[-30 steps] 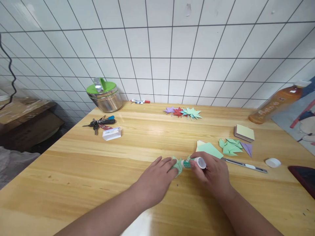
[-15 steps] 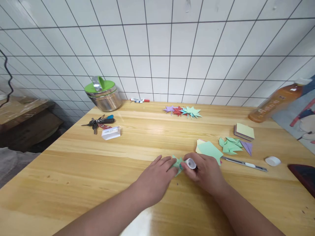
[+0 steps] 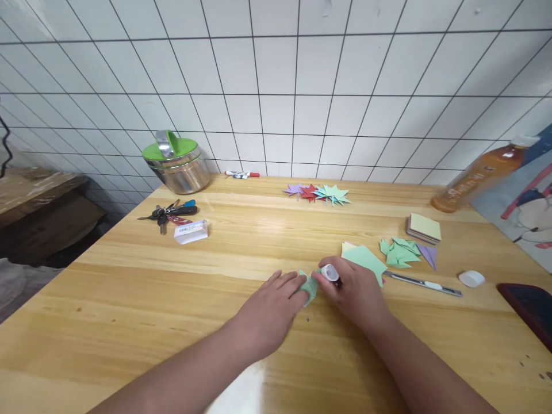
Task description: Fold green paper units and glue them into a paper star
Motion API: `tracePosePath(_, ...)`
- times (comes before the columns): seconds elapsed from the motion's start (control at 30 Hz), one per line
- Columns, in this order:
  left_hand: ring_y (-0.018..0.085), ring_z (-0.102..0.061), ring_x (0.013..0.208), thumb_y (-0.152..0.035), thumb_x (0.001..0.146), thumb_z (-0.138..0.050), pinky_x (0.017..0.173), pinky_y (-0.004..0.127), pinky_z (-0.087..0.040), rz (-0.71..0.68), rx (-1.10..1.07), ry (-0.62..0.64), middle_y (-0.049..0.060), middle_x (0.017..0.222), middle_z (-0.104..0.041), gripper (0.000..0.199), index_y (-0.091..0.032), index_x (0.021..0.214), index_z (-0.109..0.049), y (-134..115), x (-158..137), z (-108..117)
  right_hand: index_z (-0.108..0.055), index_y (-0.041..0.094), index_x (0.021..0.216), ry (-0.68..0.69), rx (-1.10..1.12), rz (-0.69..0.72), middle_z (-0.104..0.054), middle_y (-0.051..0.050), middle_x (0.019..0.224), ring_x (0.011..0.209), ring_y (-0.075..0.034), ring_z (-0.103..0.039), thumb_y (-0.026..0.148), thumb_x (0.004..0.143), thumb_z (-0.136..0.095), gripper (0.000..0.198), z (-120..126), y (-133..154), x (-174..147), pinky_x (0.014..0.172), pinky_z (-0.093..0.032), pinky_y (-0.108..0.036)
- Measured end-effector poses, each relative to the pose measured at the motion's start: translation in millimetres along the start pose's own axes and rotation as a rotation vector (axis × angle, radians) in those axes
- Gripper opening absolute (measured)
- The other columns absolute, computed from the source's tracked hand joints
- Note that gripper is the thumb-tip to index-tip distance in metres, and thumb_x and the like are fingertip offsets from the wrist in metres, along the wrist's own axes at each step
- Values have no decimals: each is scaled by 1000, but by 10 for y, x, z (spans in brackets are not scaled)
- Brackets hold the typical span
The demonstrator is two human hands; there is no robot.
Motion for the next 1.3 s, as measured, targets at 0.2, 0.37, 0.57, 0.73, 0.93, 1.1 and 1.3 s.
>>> tracePosePath(0.2,22,-38,124,-11,86,-40,105,45,-27,-1,-13,-9,6,131,-47,34,-23,117,-48,10,13,29,-61,21,82,-150,226,-118,-65,-2,70,59,-14,-59,42,80,-54,23,43,-80,-13,55,-41,-24)
tracePosePath(0.37,21,-38,124,-12,87,-39,105,45,-28,2,-38,-20,5,131,-47,32,-23,116,-48,5,-1,39,-49,22,98,-489,872,-459,-63,-2,77,68,-17,-64,38,81,-55,24,98,-230,-41,57,-49,-27)
tracePosePath(0.57,21,-37,124,-12,87,-39,105,45,-27,21,-8,-17,5,132,-46,33,-24,117,-48,-1,-18,14,-49,26,102,-494,901,-475,-59,-2,105,91,-18,-60,33,76,-61,30,95,-420,41,75,-49,-32)
tracePosePath(0.73,21,-34,127,-13,88,-38,106,47,-23,10,45,-3,5,136,-42,35,-26,120,-45,18,-15,-23,-49,24,103,-285,846,-420,-64,-6,106,100,-22,-57,36,78,-59,30,29,-402,76,86,-44,-39)
tracePosePath(0.93,22,-33,127,-12,86,-40,105,46,-24,-3,58,-16,6,137,-40,39,-25,123,-43,22,-23,-63,-40,24,97,-208,917,-407,-62,-10,113,102,-22,-58,35,75,-61,32,-53,-340,111,82,-46,-40)
tracePosePath(1.1,23,-32,128,-6,80,-42,106,44,-25,1,62,-14,6,138,-39,47,-24,124,-42,2,-25,-69,-55,23,96,-185,455,-415,-63,-6,102,90,-23,-58,37,72,-62,29,-112,-430,192,80,-44,-40)
tracePosePath(1.3,22,-33,127,-5,80,-41,105,44,-26,-7,63,-41,6,137,-40,48,-24,124,-42,27,-21,-107,-59,26,94,-128,1,-368,-66,-2,87,87,-25,-53,36,73,-60,23,-134,-401,230,80,-34,-41)
Point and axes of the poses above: each hand's wrist, its own x-axis towards the middle knuckle, its own z-axis out of the back of the hand, y = z × x, the point moved 1 cm from there along x, towards the middle knuckle
